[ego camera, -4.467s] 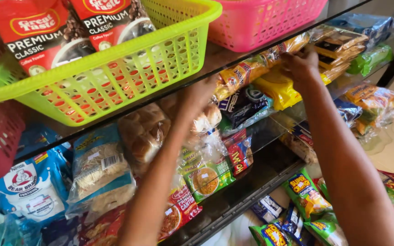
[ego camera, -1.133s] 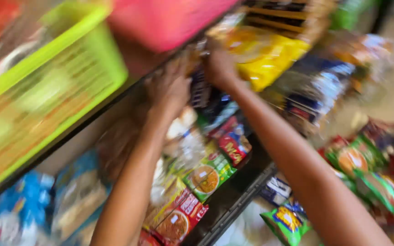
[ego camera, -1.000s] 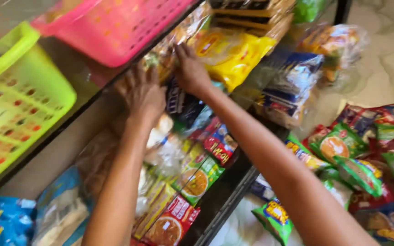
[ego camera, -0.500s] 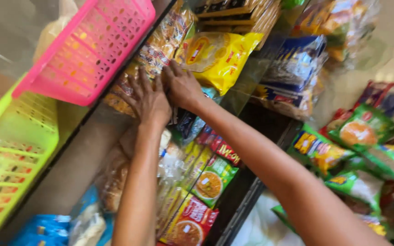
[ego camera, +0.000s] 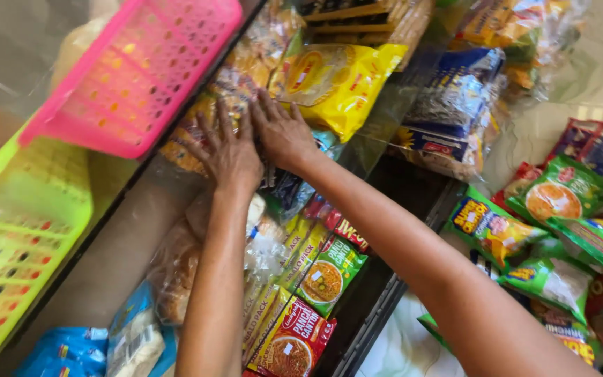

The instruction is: Organizing and restocking various food and snack packets on a store shelf.

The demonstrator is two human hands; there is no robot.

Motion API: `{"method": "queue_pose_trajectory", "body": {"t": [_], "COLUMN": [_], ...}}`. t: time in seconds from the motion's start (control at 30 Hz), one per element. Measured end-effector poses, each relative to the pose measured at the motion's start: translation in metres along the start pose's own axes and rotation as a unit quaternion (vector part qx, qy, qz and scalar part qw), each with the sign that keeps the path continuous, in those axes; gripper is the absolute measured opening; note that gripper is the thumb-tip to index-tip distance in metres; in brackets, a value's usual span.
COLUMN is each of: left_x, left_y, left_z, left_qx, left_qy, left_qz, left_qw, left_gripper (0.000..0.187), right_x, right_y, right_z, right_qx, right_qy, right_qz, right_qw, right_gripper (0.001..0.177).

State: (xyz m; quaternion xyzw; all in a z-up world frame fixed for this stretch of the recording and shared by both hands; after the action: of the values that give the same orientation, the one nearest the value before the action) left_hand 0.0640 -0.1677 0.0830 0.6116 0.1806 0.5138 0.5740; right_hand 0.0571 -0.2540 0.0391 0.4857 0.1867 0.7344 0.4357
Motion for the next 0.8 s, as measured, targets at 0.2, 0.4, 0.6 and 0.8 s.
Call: {"method": "queue_pose_trajectory", "body": {"t": [0.2, 0.4, 0.6, 0.8], "left_x": [0.006, 0.013, 0.017, 0.022], "left_y": [0.011, 0.01, 0.018, 0.019], "left_z": [-0.007, -0.006, -0.018, -0.029], "left_qx": [-0.092, -0.049, -0.031, -0.04], "left_qy": [-0.027, -0.001, 0.001, 0.006], "left_qz": [-0.015, -0.019, -0.03, -0.037], "left_qw": [0.995, 0.999, 0.999, 0.999], "left_gripper": [0.079, 0.081, 0.086, 0.084], "right_x": [0.008, 0.013, -0.003, -0.002], "right_y": [0.02, 0.025, 0.016, 0.036], "right_z": [-0.007, -0.01, -0.004, -0.015], "right_qx": [-0.066, -0.034, -0.055, -0.036], "right_qy": [0.031, 0.025, 0.035, 0.035], "right_qz": [0.014, -0.002, -0.01, -0.045], "right_qw": [0.997, 0.999, 0.998, 0.998], "right_gripper": [0.074, 0.089, 0.08, 0.073]}}
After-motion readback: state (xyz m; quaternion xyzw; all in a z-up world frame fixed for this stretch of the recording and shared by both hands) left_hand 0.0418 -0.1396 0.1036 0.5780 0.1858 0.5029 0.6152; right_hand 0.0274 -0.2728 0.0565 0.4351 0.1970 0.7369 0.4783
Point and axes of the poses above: each hand's wrist, its own z-axis towards the middle knuckle, its own y-axis out of the back of the hand, x = y × z, the point moved 10 cm from there along z, towards the middle knuckle, and after that the axes turned 12 degrees about x, right-handed, at the moved point
